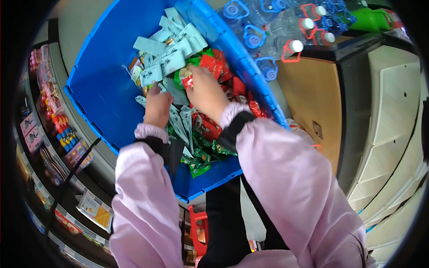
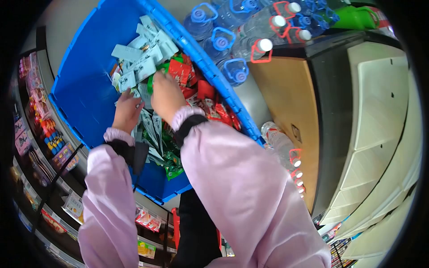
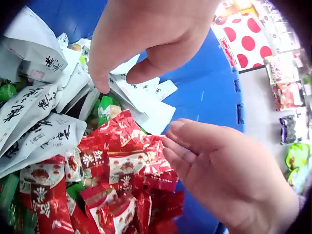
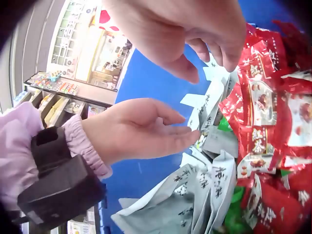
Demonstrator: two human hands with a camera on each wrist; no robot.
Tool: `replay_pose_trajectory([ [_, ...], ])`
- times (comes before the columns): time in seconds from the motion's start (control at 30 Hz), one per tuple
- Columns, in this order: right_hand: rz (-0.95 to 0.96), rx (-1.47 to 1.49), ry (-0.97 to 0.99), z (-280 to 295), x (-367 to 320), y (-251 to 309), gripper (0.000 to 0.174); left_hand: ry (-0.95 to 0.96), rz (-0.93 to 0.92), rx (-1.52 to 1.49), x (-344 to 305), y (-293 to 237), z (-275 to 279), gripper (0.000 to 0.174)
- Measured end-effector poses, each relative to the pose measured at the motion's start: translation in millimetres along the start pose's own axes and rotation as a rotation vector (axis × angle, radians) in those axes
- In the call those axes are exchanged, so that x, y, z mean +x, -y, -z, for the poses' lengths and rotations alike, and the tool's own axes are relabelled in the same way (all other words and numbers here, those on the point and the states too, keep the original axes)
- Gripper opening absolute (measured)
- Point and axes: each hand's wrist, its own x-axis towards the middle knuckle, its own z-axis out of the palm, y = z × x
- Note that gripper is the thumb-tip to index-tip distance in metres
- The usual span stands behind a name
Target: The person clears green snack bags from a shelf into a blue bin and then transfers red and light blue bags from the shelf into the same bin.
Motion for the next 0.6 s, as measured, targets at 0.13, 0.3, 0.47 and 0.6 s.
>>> replay_pose_trajectory([
  [0.13,-0.138,0.129,0.026,43,-55,28,0.034,0.145,-0.021,-0.029,-59,5,4,0.060],
  [0.3,-0.321,0.445,0.080,108,-134,79,0.026,0.224,0.108,-0.214,-178,-19,-9,0.044],
  [0.47,-0.378,0.572,0.144,189,-197,139,0.024,0.385,0.151,-0.226,-293,-64,-11,0.034],
  [0.6,-0.323,0.494,0.247,254,-228,195,0.025,0.508,0.122,-0.162,-369,-113,-5,0.031],
])
